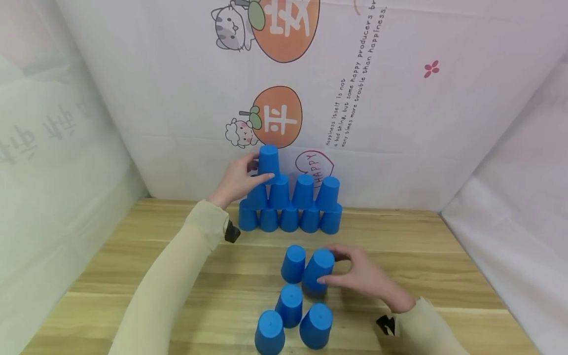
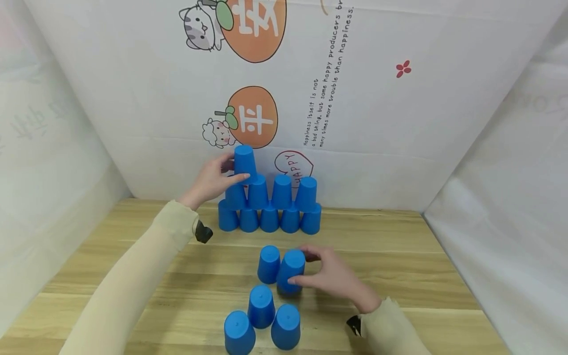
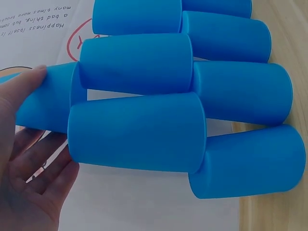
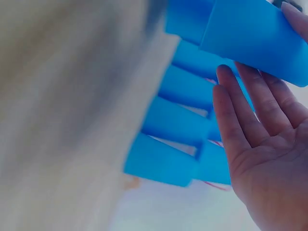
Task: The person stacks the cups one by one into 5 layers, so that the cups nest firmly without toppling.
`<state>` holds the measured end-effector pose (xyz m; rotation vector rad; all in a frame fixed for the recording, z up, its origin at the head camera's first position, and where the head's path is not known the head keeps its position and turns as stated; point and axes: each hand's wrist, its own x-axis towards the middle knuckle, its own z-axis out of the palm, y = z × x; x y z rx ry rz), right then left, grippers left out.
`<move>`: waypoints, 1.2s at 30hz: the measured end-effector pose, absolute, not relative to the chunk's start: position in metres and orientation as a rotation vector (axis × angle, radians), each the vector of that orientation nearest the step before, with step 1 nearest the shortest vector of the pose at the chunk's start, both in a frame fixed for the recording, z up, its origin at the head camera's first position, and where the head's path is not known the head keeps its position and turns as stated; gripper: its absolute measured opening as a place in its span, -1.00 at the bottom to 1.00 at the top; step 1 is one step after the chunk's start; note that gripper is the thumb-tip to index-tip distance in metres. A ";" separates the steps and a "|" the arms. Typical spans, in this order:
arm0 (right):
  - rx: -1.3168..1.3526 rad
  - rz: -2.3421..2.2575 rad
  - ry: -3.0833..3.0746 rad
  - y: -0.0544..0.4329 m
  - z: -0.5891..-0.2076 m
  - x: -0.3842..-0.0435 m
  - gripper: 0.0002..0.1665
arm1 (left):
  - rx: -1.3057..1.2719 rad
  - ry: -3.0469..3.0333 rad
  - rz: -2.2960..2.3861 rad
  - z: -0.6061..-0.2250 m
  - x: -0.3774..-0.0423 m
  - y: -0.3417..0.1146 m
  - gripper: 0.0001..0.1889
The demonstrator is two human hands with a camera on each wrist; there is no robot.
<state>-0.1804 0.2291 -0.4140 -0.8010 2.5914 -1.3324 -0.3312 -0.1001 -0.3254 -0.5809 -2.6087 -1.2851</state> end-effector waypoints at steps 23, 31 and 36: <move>-0.823 -1.769 2.964 0.216 -0.287 -0.256 -0.45 | -0.573 -2.615 -1.319 -0.331 -0.332 -0.105 -0.26; -0.638 -1.685 3.057 0.208 -0.272 -0.285 -0.25 | -0.568 -2.625 -1.315 -0.331 -0.331 -0.105 -0.26; -0.558 -1.612 3.020 0.194 -0.271 -0.298 -0.13 | -0.566 -2.621 -1.324 -0.332 -0.332 -0.105 -0.25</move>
